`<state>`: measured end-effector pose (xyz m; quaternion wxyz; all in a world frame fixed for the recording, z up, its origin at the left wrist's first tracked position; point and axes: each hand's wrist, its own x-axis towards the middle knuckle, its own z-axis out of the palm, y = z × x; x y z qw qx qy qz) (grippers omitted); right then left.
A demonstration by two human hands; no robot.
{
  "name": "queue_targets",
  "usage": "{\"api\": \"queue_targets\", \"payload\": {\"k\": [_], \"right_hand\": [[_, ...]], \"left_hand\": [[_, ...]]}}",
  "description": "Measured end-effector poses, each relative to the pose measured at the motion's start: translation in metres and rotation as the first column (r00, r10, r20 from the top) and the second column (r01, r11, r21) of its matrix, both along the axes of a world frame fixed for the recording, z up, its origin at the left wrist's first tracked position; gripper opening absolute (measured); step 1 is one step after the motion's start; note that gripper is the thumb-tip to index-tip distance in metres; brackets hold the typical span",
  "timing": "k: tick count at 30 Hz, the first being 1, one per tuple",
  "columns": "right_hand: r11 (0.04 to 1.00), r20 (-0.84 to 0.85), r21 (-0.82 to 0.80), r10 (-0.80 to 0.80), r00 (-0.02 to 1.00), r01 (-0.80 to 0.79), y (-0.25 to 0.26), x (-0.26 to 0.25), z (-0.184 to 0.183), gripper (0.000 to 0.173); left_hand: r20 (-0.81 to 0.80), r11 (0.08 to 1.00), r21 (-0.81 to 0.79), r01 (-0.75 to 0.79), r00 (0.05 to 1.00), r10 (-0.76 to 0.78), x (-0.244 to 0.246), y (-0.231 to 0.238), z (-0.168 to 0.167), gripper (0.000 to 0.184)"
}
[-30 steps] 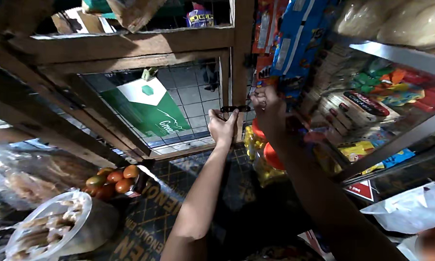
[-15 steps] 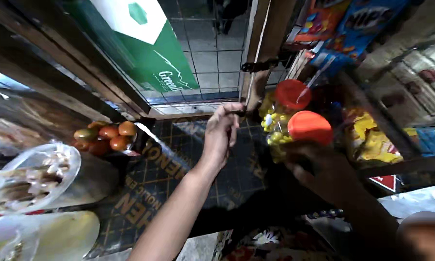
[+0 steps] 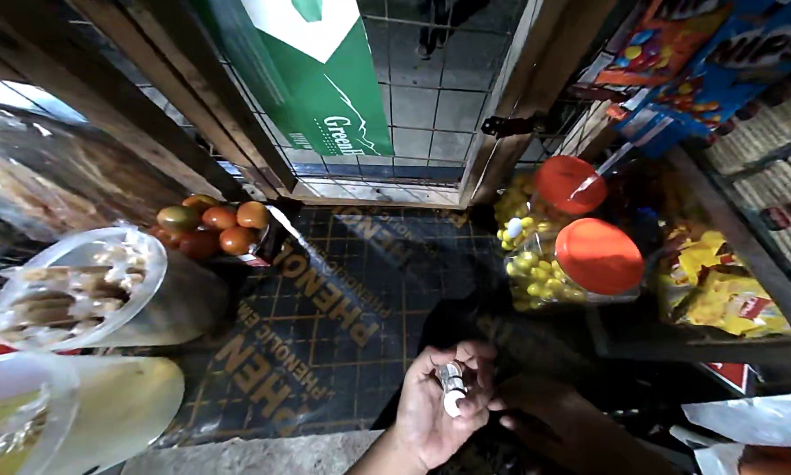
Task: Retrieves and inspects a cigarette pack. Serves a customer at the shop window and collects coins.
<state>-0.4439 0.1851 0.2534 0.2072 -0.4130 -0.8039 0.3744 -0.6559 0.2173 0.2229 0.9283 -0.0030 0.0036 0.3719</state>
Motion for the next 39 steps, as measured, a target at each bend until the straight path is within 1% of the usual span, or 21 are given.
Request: {"api": "queue_targets", "payload": {"k": [2,4,8,10,13,17,18,19,20,22,24,26,27,28,31,33,34,36,39], "right_hand": [[0.999,0.021,-0.017,0.029,0.999,-0.028,0.0,-0.005,0.0,0.021],[0.998,0.024,-0.048,0.046,0.999,-0.045,-0.002,-0.008,-0.001,0.02],[0.993,0.0,-0.096,0.069,0.998,-0.069,-0.005,-0.006,-0.002,0.02],[0.993,-0.002,-0.096,0.062,0.998,-0.062,-0.008,-0.003,-0.001,0.019],[0.993,0.03,-0.105,0.048,0.998,-0.045,-0.015,0.004,0.003,0.019],[0.977,0.109,-0.212,0.014,0.994,0.01,-0.021,0.019,0.024,0.025],[0.982,0.106,-0.188,-0.005,0.994,0.025,-0.026,0.026,0.022,0.024],[0.991,0.095,-0.123,-0.043,0.995,0.055,-0.034,0.034,0.017,0.022],[0.994,0.091,-0.082,-0.063,0.994,0.07,-0.041,0.044,0.011,0.02],[0.994,0.091,-0.084,-0.063,0.994,0.071,-0.056,0.066,0.006,0.022],[0.993,0.076,-0.054,-0.096,0.993,0.1,-0.07,0.091,-0.001,0.025],[0.979,0.105,-0.129,-0.147,0.984,0.16,-0.086,0.121,0.0,0.031],[0.96,0.129,-0.202,-0.168,0.977,0.192,-0.094,0.137,0.0,0.035],[0.944,0.128,-0.24,-0.2,0.971,0.226,-0.105,0.156,-0.004,0.035],[0.927,0.061,-0.216,-0.3,0.952,0.306,-0.15,0.221,-0.029,0.028],[0.924,0.001,-0.194,-0.336,0.942,0.33,-0.18,0.268,-0.041,0.026],[0.906,-0.025,-0.198,-0.386,0.922,0.374,-0.197,0.289,-0.044,0.025],[0.814,-0.002,-0.321,-0.512,0.859,0.485,-0.225,0.33,-0.037,0.027],[0.617,0.1,-0.5,-0.656,0.748,0.608,-0.263,0.384,-0.039,0.029]], "left_hand": [[0.09,1.0,0.017,-0.012,0.996,0.011,0.005,-0.006,-0.008,0.031],[0.129,0.999,0.034,-0.033,0.991,0.029,0.005,-0.011,-0.014,0.038],[0.144,0.994,0.085,-0.069,0.988,0.056,0.003,-0.018,-0.024,0.043],[0.142,0.991,0.108,-0.081,0.988,0.065,0.008,-0.021,-0.028,0.045],[0.152,0.986,0.144,-0.09,0.986,0.068,0.019,-0.028,-0.031,0.048],[0.172,0.982,0.175,-0.069,0.984,0.039,0.039,-0.035,-0.025,0.05],[0.185,0.982,0.18,-0.061,0.982,0.027,0.046,-0.036,-0.022,0.052],[0.181,0.982,0.184,-0.051,0.983,0.017,0.054,-0.037,-0.018,0.055],[0.167,0.982,0.186,-0.041,0.986,0.009,0.064,-0.039,-0.014,0.058],[0.105,0.982,0.189,-0.02,0.994,0.0,0.084,-0.046,-0.005,0.064],[0.04,0.979,0.206,0.003,0.999,-0.011,0.108,-0.053,0.001,0.068],[-0.012,0.972,0.235,0.017,1.0,-0.015,0.137,-0.061,0.003,0.071],[-0.03,0.968,0.25,0.024,0.999,-0.017,0.153,-0.067,0.003,0.072],[-0.041,0.965,0.261,0.03,0.999,-0.02,0.17,-0.073,0.001,0.073],[-0.066,0.968,0.244,0.063,0.997,-0.048,0.224,-0.098,-0.002,0.076],[-0.079,0.966,0.235,0.104,0.993,-0.088,0.265,-0.115,-0.002,0.077],[-0.091,0.966,0.225,0.128,0.99,-0.11,0.285,-0.124,-0.001,0.078],[-0.115,0.963,0.199,0.181,0.98,-0.16,0.325,-0.14,0.001,0.079],[-0.173,0.957,0.119,0.263,0.955,-0.241,0.377,-0.159,0.002,0.084]]}}
